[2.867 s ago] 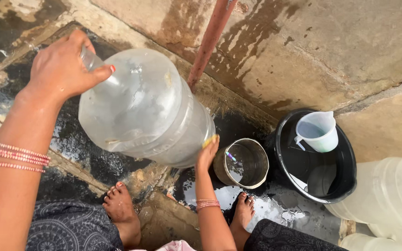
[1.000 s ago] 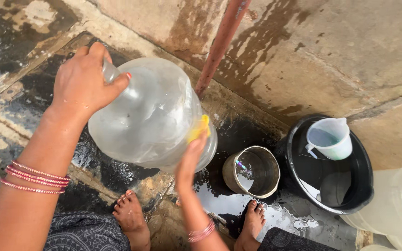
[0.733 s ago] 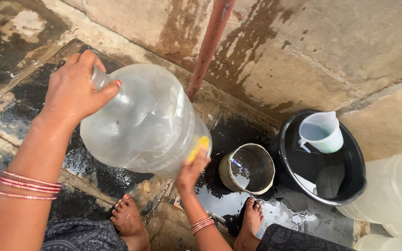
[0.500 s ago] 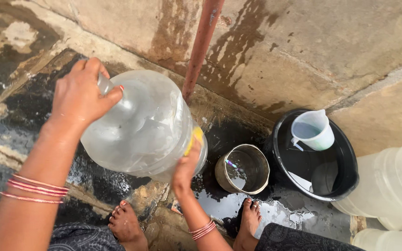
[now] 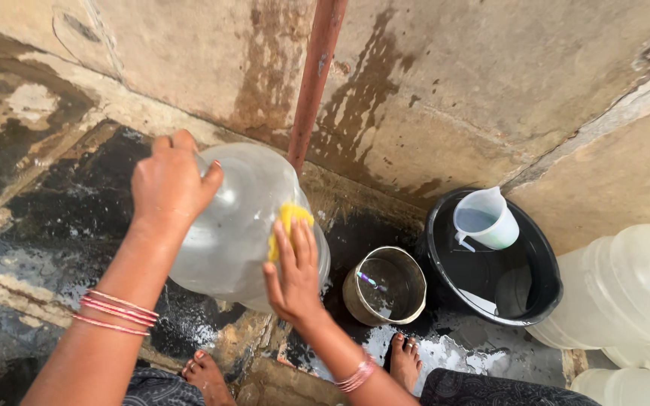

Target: The person cleans a large plastic water jug using a yellow sponge and water, wiping the exterior surfaces and the neck area before rinsing it by shaking water inside the jug.

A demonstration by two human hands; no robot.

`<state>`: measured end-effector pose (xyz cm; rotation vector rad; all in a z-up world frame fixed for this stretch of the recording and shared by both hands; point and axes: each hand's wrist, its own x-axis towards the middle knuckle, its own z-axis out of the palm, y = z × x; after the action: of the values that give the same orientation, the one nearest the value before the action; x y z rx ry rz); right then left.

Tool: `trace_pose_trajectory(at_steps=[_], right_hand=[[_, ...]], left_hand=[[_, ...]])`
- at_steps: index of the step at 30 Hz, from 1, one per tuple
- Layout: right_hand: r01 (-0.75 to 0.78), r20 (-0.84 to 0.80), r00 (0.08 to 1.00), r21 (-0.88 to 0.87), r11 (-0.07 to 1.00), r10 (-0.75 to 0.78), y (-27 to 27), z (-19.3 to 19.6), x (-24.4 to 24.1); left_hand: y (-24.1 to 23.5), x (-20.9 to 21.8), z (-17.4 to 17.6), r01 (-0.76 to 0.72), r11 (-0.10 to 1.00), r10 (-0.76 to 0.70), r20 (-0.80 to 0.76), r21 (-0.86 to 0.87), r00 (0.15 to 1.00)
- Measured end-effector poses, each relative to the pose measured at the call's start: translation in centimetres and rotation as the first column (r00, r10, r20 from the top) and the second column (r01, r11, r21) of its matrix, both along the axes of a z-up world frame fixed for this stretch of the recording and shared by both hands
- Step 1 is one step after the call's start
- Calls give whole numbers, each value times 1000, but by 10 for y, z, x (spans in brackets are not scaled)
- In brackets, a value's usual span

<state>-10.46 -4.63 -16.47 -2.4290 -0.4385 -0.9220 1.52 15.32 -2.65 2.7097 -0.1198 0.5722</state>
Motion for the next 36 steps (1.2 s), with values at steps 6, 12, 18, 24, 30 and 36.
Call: trace_pose_trajectory(at_steps=[6, 12, 18, 24, 30, 36], right_hand=[[-83, -170, 977, 251, 964, 128, -63, 33, 79], [-13, -285, 959, -94, 996, -15, -23, 61, 75], [-212, -5, 970, -498, 841, 242, 24, 19, -12], [5, 197, 980, -148, 989, 24, -41, 2, 29], [-5, 169, 985, -62, 998, 16, 6, -111, -1], [-151, 112, 983, 36, 988, 146, 35, -104, -5]], left_hand=[[-33, -10, 7, 163, 986, -163, 0, 36, 987], [-58, -6, -3, 125, 991, -130, 187, 38, 974], [-59, 4, -4, 175, 984, -177, 161, 23, 971], [-56, 3, -8, 269, 963, -270, 137, 20, 953], [-35, 13, -11, 82, 995, -90, 130, 64, 987], [-4, 8, -13, 115, 992, -120, 129, 44, 984]])
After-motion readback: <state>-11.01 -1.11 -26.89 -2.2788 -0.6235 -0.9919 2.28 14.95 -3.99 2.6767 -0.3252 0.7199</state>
